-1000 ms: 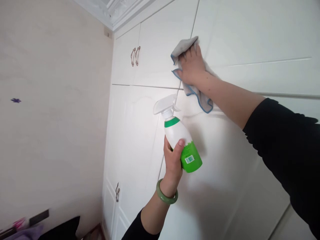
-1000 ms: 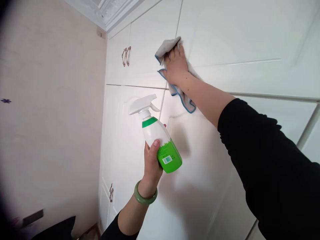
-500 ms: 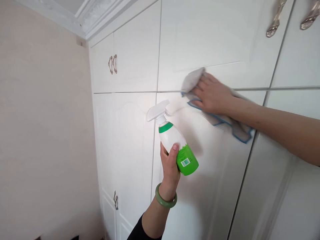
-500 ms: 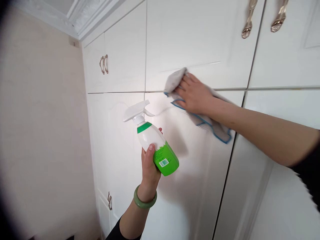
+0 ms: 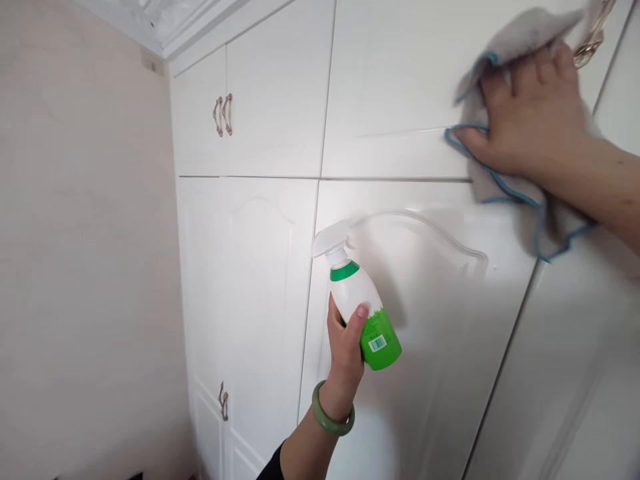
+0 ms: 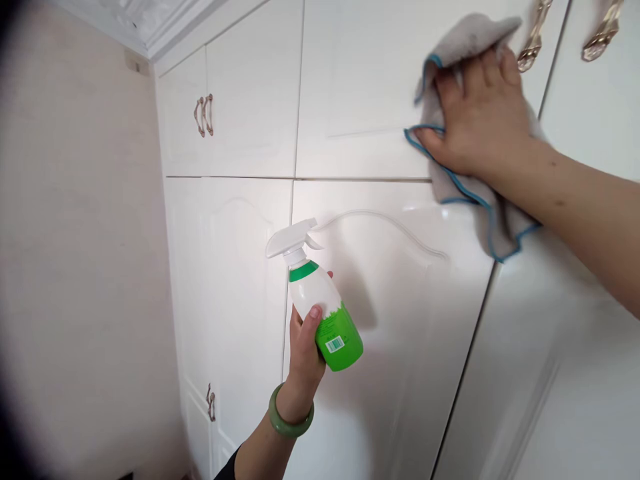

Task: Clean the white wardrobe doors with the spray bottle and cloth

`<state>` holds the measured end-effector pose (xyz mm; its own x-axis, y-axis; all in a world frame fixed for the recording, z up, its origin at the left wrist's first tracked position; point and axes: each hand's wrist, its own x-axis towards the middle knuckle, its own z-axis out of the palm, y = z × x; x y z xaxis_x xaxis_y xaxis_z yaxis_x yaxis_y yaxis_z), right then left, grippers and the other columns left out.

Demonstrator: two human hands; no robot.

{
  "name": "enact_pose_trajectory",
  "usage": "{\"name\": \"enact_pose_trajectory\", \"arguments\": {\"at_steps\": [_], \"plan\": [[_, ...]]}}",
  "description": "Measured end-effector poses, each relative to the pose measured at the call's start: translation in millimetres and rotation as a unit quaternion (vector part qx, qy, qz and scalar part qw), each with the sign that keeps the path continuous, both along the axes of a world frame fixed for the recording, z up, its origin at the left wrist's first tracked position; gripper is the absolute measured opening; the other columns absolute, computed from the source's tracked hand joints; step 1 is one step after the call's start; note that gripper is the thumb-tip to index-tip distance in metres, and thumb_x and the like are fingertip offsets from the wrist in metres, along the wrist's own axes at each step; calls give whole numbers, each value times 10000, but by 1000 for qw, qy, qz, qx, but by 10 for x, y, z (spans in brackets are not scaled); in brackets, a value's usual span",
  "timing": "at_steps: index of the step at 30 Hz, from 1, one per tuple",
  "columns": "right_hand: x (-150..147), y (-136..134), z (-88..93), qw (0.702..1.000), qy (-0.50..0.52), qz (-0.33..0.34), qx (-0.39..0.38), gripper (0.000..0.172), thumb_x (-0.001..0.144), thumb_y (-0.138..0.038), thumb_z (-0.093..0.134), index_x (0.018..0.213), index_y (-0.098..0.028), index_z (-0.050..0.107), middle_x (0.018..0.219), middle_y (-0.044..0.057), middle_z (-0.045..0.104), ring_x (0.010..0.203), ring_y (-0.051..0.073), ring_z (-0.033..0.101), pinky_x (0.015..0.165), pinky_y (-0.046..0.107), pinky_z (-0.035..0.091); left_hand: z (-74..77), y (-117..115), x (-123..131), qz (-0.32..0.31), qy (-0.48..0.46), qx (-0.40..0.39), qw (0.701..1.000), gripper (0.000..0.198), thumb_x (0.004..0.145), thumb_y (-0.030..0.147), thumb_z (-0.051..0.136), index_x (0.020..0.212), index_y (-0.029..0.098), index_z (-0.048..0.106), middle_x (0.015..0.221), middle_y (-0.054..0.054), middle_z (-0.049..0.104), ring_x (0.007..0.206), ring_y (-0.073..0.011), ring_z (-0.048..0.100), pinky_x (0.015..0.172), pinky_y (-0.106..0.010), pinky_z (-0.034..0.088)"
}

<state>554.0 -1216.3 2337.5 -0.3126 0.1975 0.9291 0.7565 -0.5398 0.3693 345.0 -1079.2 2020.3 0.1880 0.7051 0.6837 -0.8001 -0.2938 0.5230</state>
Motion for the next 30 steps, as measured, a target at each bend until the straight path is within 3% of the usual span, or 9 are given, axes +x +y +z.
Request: {"name": "enact_pose_trajectory", "arguments": {"at_steps": [3, 6, 10, 13, 16, 19, 24, 28, 30], "plan": [[-345, 442, 330, 999, 36, -12, -24, 939, 1061, -612, 511, 1709, 56, 388, 1764, 346, 276, 1713, 482, 209, 1430, 613, 113, -67, 60, -62, 24, 8, -22, 999, 712, 903, 581, 868, 1485, 242, 636, 1193, -121, 779, 1077, -289, 743, 865, -376, 639], [-581, 928, 505, 998, 31, 12, -52, 951, 1012, -654, 485, 1739, -50, 383, 1809, 209, 311, 1725, 411, 180, 1444, 619, 87, -115, 110, -143, 53, 13, -51, 997, 733, 862, 594, 898, 1447, 223, 658, 1178, -117, 780, 1032, -274, 731, 856, -369, 629], [-814, 1430, 464, 985, -24, 107, -136, 964, 886, -679, 420, 1693, -155, 486, 1667, 80, 549, 1674, 341, 224, 1427, 654, 124, -137, 108, -230, 91, 6, -71, 993, 754, 857, 619, 890, 1455, 219, 665, 1217, -128, 783, 1077, -287, 725, 822, -346, 600], [-924, 1498, 318, 975, -61, 92, -195, 898, 941, -631, 390, 1677, -130, 510, 1675, 83, 525, 1643, 312, 313, 1429, 577, 176, -126, 57, -233, 95, 0, -58, 994, 717, 907, 616, 841, 1487, 233, 664, 1389, -146, 757, 1223, -312, 714, 893, -352, 597], [-907, 1297, 166, 965, -80, 49, -243, 822, 1012, -585, 340, 1701, -159, 482, 1681, 70, 509, 1618, 295, 359, 1403, 512, 223, -76, -11, -160, 80, 9, -41, 996, 701, 926, 583, 829, 1515, 244, 660, 1526, -147, 702, 1336, -323, 681, 965, -353, 594], [-721, 950, 27, 961, -84, 36, -260, 774, 1043, -531, 308, 1701, -161, 480, 1713, 87, 482, 1587, 281, 392, 1365, 501, 266, 10, -91, -33, 60, 26, -30, 997, 731, 914, 577, 837, 1539, 246, 653, 1535, -154, 700, 1317, -328, 695, 928, -352, 605], [-187, 297, -201, 975, -70, 54, -202, 712, 1028, -519, 412, 1615, -152, 578, 1599, 110, 588, 1563, 318, 447, 1359, 550, 278, 111, -228, 159, 26, 39, -1, 999, 760, 918, 611, 817, 1553, 230, 644, 1524, -179, 706, 1323, -346, 702, 935, -376, 625], [194, -169, -396, 986, -68, 22, -151, 619, 1088, -501, 442, 1581, -163, 605, 1600, 149, 560, 1560, 362, 457, 1426, 606, 197, 85, -272, 216, -4, 55, 4, 998, 753, 914, 580, 838, 1554, 237, 641, 1517, -176, 710, 1223, -322, 735, 899, -374, 631], [318, -332, -471, 991, -60, 19, -122, 575, 1082, -492, 440, 1521, -186, 650, 1528, 148, 605, 1507, 371, 496, 1411, 628, 228, 61, -266, 215, -12, 55, -1, 998, 741, 917, 557, 845, 1557, 247, 636, 1510, -170, 713, 1187, -308, 741, 886, -367, 631]]}}
